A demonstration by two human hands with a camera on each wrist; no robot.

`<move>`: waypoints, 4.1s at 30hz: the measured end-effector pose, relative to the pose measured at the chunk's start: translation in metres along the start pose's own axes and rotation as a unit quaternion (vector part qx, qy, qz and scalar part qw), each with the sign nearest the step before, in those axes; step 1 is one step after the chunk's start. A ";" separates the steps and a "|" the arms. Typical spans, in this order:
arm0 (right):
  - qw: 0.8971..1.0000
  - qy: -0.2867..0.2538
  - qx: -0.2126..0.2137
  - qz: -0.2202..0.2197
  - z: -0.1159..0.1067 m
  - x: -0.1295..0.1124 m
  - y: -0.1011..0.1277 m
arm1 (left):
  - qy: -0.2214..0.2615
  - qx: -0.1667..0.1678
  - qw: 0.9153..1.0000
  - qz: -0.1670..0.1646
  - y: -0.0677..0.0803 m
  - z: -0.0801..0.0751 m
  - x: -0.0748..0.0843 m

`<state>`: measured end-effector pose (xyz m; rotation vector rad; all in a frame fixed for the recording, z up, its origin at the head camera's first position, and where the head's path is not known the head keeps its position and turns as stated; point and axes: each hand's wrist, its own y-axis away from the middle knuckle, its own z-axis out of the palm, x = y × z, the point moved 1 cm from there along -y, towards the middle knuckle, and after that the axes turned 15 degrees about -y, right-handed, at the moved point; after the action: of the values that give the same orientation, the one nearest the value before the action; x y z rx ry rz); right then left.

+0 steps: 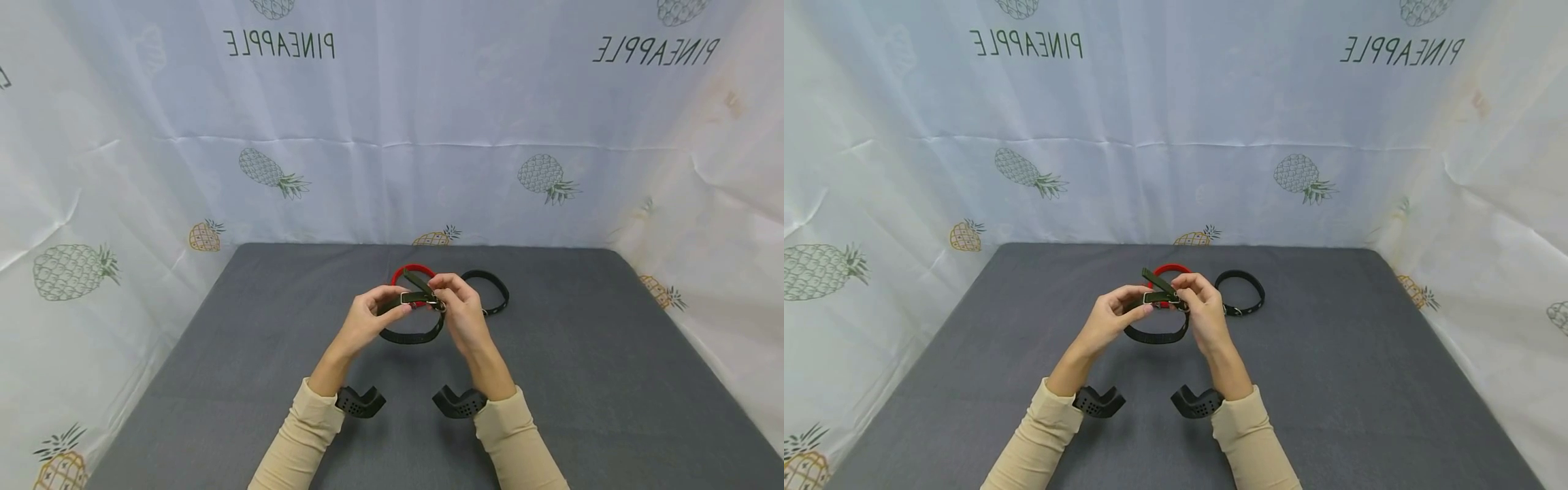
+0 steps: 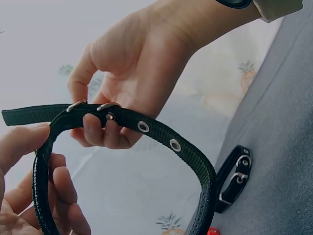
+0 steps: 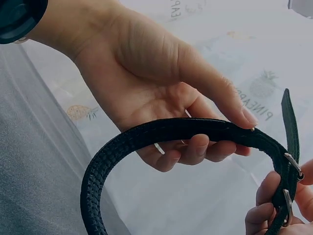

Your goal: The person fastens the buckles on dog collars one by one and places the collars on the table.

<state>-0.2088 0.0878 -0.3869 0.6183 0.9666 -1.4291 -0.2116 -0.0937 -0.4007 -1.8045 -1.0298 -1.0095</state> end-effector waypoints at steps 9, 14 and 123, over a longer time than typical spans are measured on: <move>1.000 0.006 -0.009 0.019 0.000 0.000 -0.001 | -0.013 0.019 1.000 0.017 0.000 0.000 0.002; 0.999 0.021 -0.020 0.043 0.000 -0.001 0.000 | -0.020 0.032 0.999 0.037 0.001 0.000 0.001; 0.969 0.176 -0.166 -0.039 0.001 -0.009 0.005 | -0.158 0.025 0.971 0.179 0.004 -0.007 0.005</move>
<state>-0.2030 0.0920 -0.3803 0.5979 1.4907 -1.2066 -0.2080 -0.1003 -0.3942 -2.0570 -0.8578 -0.4836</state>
